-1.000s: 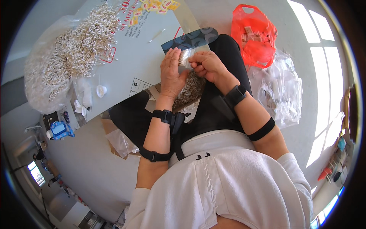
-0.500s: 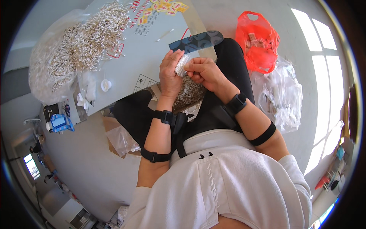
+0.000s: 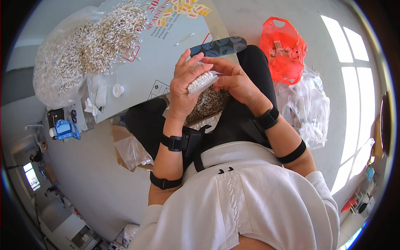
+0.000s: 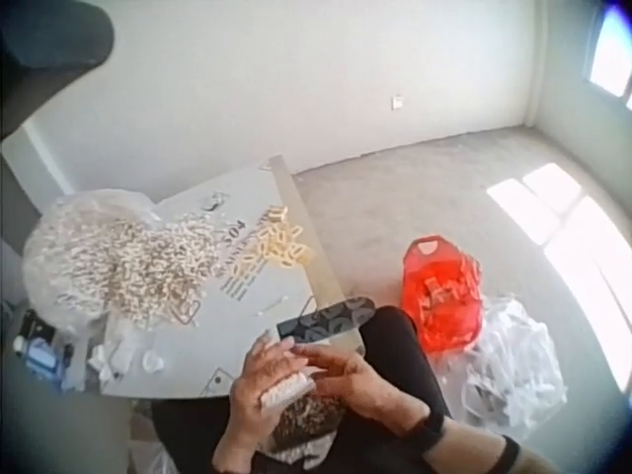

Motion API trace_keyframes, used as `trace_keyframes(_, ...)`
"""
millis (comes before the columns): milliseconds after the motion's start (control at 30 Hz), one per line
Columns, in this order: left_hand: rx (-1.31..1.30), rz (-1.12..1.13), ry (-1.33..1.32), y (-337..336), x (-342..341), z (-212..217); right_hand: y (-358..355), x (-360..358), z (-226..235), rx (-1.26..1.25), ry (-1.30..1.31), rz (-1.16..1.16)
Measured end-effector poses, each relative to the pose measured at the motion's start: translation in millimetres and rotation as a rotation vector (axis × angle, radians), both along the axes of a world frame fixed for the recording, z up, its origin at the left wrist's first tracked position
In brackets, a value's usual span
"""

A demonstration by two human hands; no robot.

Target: Packing bundles of cotton swabs into small plastic bags and arranging them on a table.

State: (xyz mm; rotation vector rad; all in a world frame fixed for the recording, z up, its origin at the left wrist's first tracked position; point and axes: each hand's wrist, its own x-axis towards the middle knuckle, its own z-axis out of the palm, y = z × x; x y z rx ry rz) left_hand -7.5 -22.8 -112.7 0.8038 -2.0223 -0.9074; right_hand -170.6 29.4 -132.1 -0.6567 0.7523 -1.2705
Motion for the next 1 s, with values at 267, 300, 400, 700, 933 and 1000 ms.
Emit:
trace_keyframes(267, -0.035, -0.123, -0.012, 3.1, 3.3, 19.0, 3.2, -3.1, -1.5, 0.05, -0.314, 0.146)
trace_keyframes(300, -0.035, -0.124, -0.012, 3.8, 2.6, 20.7, 3.6, -2.8, -3.7, 0.013, -0.307, 0.141)
trace_keyframes(400, 0.043, -0.138, 0.038, 5.6, 3.6, 24.8, 3.9, 2.5, 4.0, 0.0, -0.306, 0.121)
trace_keyframes(700, -0.037, -0.195, -0.005, 10.1, 1.6, 39.6, 5.8, 0.6, 5.3, -0.018, -0.436, 0.153)
trace_keyframes(933, -0.092, -0.181, -0.043, 13.9, -0.3, 45.6, 7.3, 0.0, 10.6, -0.039, -0.416, 0.162)
trace_keyframes(1000, -0.1, -0.178, -0.052, 14.8, -1.2, 47.3, 7.5, 0.4, 13.0, -0.087, -0.443, 0.165)
